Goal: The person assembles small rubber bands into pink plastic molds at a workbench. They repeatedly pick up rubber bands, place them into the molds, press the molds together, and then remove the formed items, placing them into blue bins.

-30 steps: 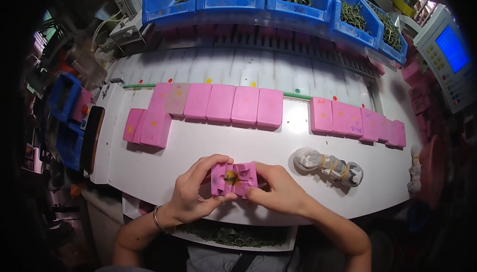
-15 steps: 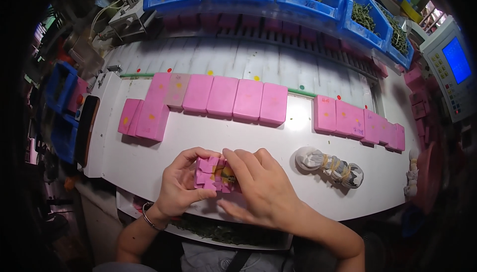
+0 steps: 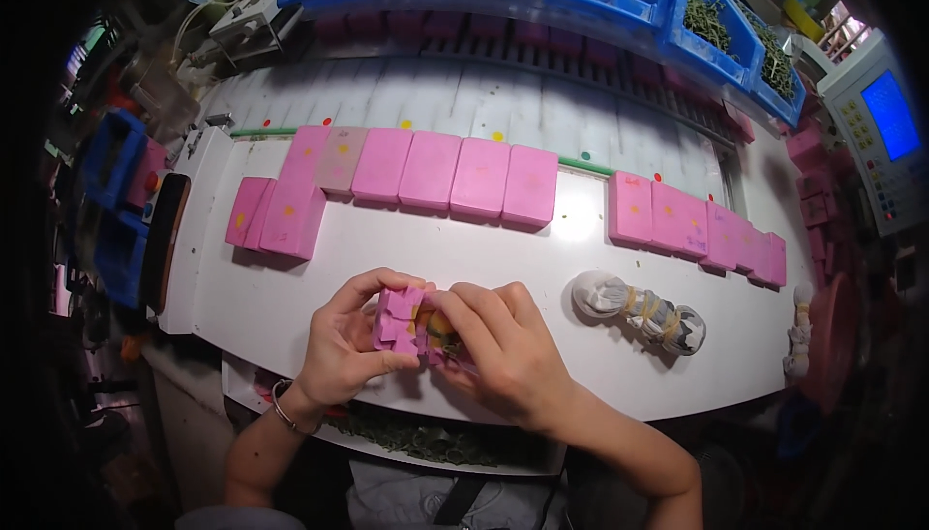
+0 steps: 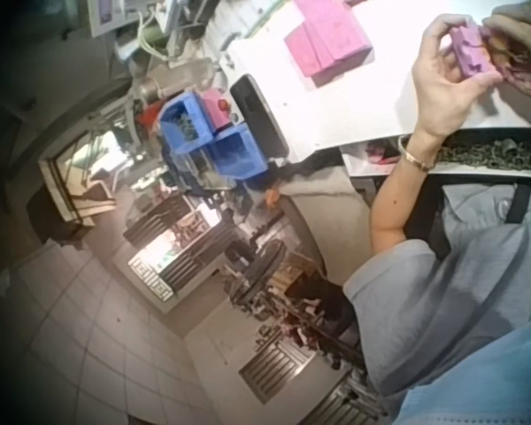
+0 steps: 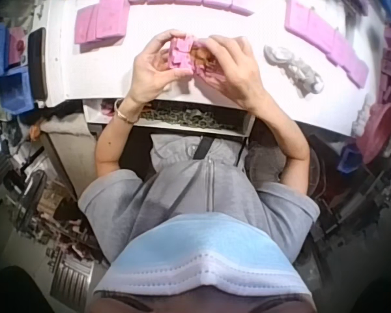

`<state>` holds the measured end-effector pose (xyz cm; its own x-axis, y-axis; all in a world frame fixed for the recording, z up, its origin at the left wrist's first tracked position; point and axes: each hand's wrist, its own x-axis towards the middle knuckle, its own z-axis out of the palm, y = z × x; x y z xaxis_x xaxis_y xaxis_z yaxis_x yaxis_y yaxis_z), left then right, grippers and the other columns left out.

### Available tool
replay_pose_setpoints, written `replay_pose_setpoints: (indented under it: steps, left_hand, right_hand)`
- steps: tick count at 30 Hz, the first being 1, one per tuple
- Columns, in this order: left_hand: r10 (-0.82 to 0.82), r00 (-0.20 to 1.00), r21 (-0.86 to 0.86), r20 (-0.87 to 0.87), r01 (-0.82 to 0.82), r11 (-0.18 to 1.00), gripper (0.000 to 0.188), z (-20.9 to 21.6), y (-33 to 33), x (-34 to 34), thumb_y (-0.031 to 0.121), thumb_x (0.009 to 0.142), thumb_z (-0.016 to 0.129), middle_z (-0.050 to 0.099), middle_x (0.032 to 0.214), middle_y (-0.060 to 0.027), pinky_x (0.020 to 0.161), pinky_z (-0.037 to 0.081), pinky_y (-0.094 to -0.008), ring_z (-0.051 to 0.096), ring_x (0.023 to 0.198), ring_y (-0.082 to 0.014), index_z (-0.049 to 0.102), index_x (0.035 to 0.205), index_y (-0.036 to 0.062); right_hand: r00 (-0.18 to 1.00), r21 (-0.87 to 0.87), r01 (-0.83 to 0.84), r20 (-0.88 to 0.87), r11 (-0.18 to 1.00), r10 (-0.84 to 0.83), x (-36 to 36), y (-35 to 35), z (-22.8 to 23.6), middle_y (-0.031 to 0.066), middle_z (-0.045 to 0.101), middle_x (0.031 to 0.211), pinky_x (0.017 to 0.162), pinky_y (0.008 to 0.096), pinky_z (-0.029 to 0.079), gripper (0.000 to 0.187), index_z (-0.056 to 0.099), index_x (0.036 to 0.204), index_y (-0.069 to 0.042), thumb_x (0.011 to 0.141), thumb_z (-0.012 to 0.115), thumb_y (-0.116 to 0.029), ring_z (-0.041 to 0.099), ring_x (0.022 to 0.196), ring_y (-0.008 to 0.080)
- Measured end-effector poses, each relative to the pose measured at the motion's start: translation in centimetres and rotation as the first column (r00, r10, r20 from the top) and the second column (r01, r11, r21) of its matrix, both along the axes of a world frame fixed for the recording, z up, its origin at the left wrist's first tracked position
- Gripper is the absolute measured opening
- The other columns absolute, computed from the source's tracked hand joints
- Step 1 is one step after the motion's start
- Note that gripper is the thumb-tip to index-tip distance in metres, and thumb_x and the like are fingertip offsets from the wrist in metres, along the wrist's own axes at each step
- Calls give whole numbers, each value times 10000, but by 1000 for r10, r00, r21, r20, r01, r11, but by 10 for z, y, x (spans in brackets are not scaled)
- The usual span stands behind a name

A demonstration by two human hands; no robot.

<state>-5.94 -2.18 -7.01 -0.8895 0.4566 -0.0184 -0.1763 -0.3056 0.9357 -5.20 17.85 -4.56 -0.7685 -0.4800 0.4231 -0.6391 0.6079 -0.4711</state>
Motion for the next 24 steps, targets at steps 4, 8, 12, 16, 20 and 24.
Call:
replay_pose_setpoints:
  steps: [4,8,12,16,20,24]
  left_hand:
    - [-11,1000,36,18,11,999,638,-3,-1,-1,-81,726,718,478,1247,-129,934,495,-307,535,1094,-182,399,1272,-3]
    - [-19,997,59,76,15,998,662,0,-2,-1,-83,699,729,469,1261,-166,1016,429,-355,486,1181,-226,389,1266,-54]
    - [-7,1000,0,1,7,1000,619,0,0,0,-80,724,708,491,1236,-130,984,444,-326,508,1144,-198,416,1267,-22]
    - [-25,902,-355,-430,-144,924,554,16,16,-5,-40,708,687,546,1181,-143,923,460,-313,571,1072,-265,505,1230,-1]
    - [-22,729,-414,-684,-364,834,552,56,16,5,-21,684,721,594,1109,-155,815,510,-304,624,952,-263,545,1207,2]
    - [-116,729,-447,-675,-279,850,430,64,2,23,-23,689,736,623,1038,-156,722,534,-281,655,829,-248,625,1104,-2]
  right_hand:
    - [1000,-100,6,-15,995,-8,1,4,-6,107,566,1034,719,323,428,640,536,1149,4,560,772,-78,497,803,257]
    - [999,-269,42,17,962,-39,8,4,-16,97,574,1002,694,300,412,598,544,1118,-12,569,780,-45,495,734,209]
    - [997,-329,-9,72,944,35,6,6,-9,82,573,959,654,275,406,554,547,1088,-16,588,784,-21,480,664,153]
    - [931,-578,-118,218,807,292,-6,-1,16,82,559,933,613,245,419,571,541,1082,-18,623,853,-155,499,684,124]
    - [922,-464,53,362,884,134,7,-1,36,48,600,837,565,211,443,410,552,985,-12,696,815,-138,533,646,77]
    - [786,-642,193,554,742,275,28,8,32,34,601,712,521,202,452,239,559,925,24,780,733,-50,555,581,58]
